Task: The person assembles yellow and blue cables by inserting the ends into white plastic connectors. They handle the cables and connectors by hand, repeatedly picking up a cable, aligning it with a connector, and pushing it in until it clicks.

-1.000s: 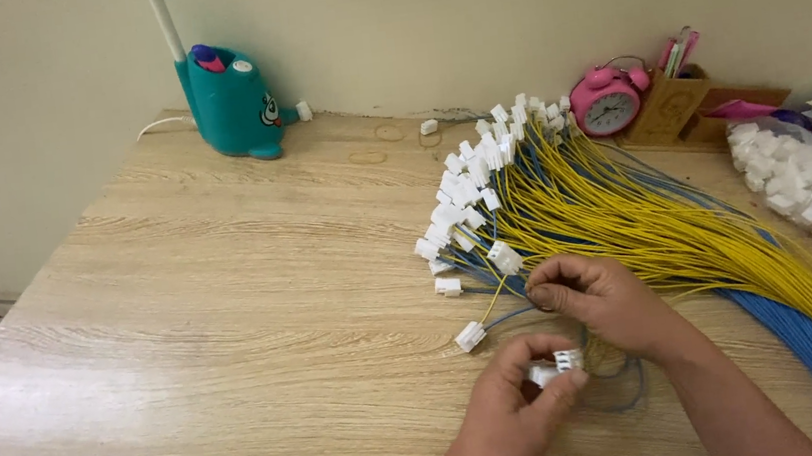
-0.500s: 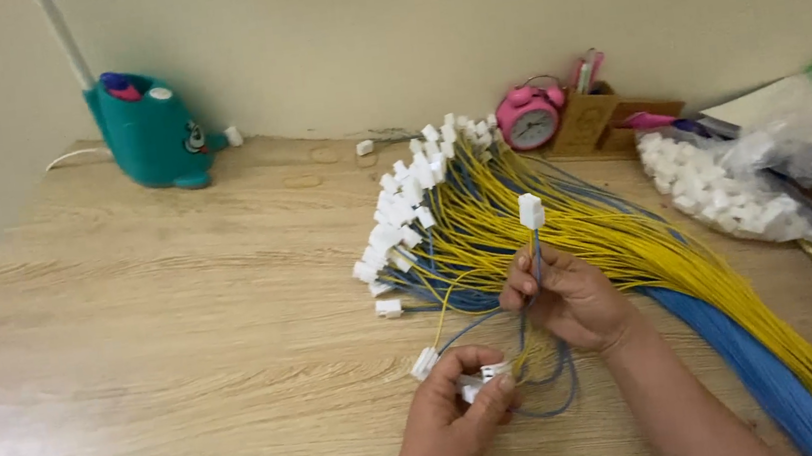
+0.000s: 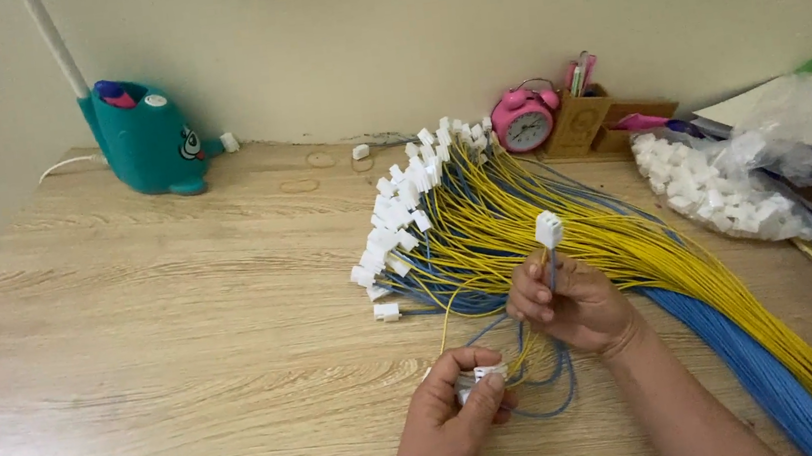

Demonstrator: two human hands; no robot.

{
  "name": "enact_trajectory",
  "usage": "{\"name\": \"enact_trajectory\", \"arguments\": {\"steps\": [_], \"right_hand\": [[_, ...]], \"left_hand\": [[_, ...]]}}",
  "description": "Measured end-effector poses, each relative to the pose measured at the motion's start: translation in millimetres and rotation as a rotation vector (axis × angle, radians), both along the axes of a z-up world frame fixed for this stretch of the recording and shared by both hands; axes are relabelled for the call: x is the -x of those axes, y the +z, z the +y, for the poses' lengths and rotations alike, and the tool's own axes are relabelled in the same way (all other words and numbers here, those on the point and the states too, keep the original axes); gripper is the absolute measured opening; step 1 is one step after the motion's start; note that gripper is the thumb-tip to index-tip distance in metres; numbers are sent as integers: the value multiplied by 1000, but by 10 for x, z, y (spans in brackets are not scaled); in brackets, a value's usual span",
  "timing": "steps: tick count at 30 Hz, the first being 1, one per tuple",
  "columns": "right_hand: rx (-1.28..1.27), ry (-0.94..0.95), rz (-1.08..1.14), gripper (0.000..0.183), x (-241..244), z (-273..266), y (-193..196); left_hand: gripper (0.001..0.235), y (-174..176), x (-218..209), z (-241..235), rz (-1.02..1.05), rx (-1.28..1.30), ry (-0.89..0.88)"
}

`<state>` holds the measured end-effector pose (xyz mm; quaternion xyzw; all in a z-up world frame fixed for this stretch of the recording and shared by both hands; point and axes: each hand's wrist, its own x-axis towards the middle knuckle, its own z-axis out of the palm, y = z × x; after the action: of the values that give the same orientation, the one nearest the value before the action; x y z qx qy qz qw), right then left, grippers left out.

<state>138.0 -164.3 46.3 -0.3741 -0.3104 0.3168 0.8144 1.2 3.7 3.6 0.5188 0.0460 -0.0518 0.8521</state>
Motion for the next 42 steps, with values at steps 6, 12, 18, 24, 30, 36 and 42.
{"name": "enact_trajectory", "arguments": {"steps": [6,12,18,24,30,36,42], "right_hand": [[106,-45,4,9,-24,-60,-80],[331,-73,-188,26,78,-15,104],[760,-18,-381,11,84,-60,191],[935,32,-424,8,230,86,451],[778,-266,-389,9,116,-1,200],[976,-228,-1024,13,278,324,295],[1049,-144,-1219,37,242,358,54]], "left_hand": [[24,57,29,35,-40,-16,-17],[43,47,10,38,-99,15,5],[62,87,58,21,-191,61,-10],[35,179,157,72,-452,-156,1],[29,-50,233,-52,-783,-691,-26],[40,-125,225,-90,-824,-693,-56],[52,-47,249,-60,-859,-706,-25]]}}
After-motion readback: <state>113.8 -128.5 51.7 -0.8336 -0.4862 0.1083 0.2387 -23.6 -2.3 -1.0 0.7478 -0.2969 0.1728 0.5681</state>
